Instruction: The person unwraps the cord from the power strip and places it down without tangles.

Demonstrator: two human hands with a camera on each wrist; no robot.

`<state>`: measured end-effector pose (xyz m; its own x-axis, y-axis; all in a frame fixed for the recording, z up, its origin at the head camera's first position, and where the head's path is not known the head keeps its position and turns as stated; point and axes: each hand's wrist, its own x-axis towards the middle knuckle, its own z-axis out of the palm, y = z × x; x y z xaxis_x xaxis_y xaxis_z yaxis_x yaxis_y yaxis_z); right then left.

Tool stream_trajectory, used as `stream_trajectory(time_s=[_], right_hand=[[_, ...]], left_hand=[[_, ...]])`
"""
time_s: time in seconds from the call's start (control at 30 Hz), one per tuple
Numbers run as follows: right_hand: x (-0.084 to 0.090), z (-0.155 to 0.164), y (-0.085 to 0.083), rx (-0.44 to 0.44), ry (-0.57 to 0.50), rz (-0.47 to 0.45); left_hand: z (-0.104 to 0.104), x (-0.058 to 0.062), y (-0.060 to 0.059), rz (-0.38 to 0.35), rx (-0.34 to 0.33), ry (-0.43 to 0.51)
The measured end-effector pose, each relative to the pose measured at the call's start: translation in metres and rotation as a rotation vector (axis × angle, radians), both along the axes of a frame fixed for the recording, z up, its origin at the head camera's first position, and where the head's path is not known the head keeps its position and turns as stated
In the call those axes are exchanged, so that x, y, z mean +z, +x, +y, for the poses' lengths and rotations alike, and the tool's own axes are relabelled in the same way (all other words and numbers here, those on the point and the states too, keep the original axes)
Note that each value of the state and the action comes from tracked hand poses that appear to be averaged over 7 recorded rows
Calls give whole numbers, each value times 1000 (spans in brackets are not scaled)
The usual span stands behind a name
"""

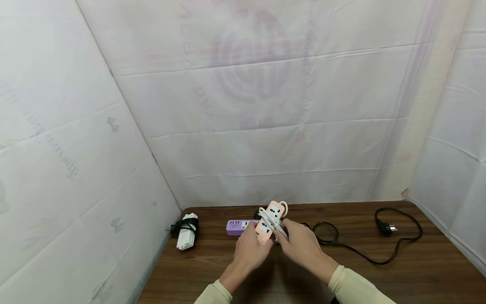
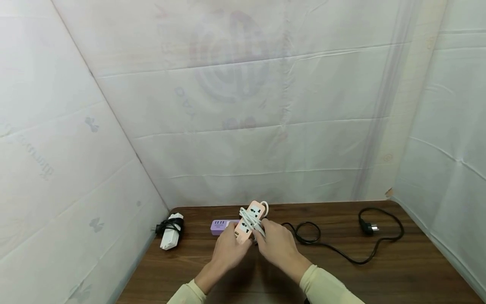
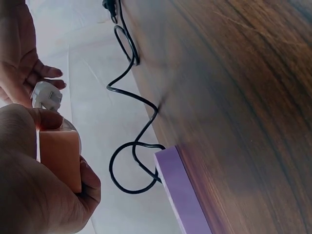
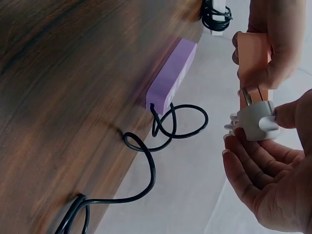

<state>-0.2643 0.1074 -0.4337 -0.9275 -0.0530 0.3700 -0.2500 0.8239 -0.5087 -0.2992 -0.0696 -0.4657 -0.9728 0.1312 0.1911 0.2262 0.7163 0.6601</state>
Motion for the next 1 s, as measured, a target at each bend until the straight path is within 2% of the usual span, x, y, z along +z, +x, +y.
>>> stream_trajectory(time_s=[0.37,0.53,0.63,0.8,0.9,1.0], right_hand=[[2,-4,2,-17,55,80],[5,-3,3,-28,68,105],[6,-1,2,-21,123,152],[8,5,1,-7,220,282],[10,9,0,-11,206,308],[14,12,-1,-21,152,293]], left_hand=[[-2,0,2,12,12,17],[-5,-1,1,4,-8,25],[-6,-2,1,-4,-20,18],[-8,-6,2,-21,-22,16],[-9,-8,2,-25,-29,23],[-8,-9,2,5,-41,19]])
